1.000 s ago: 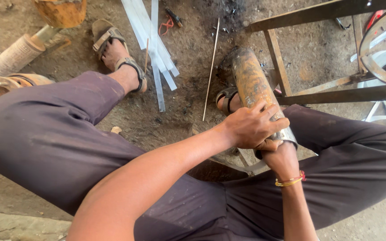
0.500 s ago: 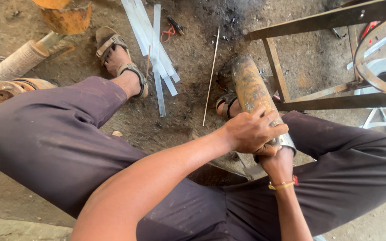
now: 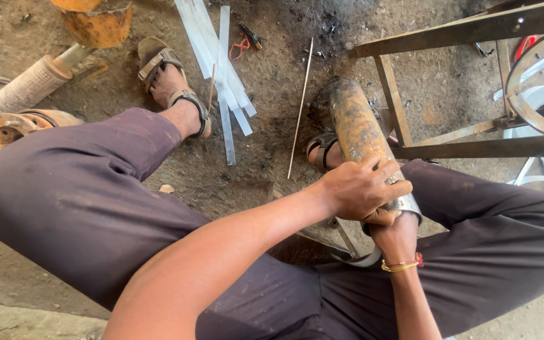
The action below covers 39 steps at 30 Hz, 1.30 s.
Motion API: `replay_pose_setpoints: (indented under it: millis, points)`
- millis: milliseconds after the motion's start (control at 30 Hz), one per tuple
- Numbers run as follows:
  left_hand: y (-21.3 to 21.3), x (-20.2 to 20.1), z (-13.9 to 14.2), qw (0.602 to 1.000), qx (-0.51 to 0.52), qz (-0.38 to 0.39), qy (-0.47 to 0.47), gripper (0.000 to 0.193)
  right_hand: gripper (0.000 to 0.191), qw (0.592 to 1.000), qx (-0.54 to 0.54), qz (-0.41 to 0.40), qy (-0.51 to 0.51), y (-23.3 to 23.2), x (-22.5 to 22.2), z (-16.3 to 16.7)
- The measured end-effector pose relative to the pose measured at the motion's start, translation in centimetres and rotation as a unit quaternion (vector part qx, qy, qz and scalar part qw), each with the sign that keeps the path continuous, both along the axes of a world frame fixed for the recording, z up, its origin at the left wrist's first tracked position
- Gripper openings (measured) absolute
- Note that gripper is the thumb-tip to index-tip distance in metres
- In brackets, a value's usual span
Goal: The person sits on the ground holding a rusty cylindrical pump casing between their legs and fits a shiny metal sleeve into it. They use a long metal rod to press and tap the sleeve into the casing, reposition the parts, and press the sleeve until it seats flush in the tube.
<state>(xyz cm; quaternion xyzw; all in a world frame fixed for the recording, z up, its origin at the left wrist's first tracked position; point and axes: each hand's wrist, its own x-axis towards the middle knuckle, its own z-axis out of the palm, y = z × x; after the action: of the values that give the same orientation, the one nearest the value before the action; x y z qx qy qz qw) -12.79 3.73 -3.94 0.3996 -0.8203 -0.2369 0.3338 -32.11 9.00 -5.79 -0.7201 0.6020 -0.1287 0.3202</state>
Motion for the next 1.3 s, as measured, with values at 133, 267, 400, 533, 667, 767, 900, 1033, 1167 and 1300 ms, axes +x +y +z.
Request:
replay_pose_setpoints:
  millis: [133,267,400,533,667,767,900,1033,1167,1300]
  points:
    - [0.0,0.2,0.0,1.000,0.009,-0.007,0.010,0.064,0.028,0.956,0.114,-0.123,-0.241,-0.1,-0.2,-1.5]
    - [-0.1,0.3,-0.1,1.000,-0.003,-0.004,0.012,0.063,0.029,0.998,-0.015,0.055,0.022,-0.2,-1.2,-1.0]
    - [0.0,0.2,-0.2,1.000,0.003,-0.008,0.005,0.065,0.014,0.978,0.084,0.089,0.171,-0.5,-1.4,0.0]
    - [0.0,0.2,-0.3,1.000,0.010,-0.014,0.006,0.064,0.031,0.994,0.068,0.050,0.066,-0.3,-1.4,-0.2]
    - [-0.1,0.2,-0.3,1.000,0.011,-0.020,0.013,0.066,0.040,0.998,0.036,0.052,-0.006,0.0,-2.1,-1.7]
    - [-0.1,0.2,-0.2,1.000,0.012,-0.017,0.007,0.065,0.033,0.993,-0.014,0.105,0.057,-0.2,-2.6,-2.8]
    - [-0.2,0.3,-0.3,1.000,-0.005,-0.015,0.002,0.064,0.021,0.989,0.026,0.114,0.095,-0.2,-3.1,-2.3]
    - [0.0,0.3,-0.4,1.000,0.016,-0.013,-0.013,0.059,0.012,0.967,0.123,0.115,0.190,0.4,-3.7,-1.3]
    - [-0.2,0.2,-0.3,1.000,0.021,-0.011,-0.001,0.067,0.020,0.974,-0.036,0.165,0.151,0.5,-4.5,-3.7]
    - [-0.2,0.4,-0.1,1.000,0.021,-0.020,-0.002,0.067,0.008,0.910,-0.045,0.243,0.334,1.0,-5.0,-7.3]
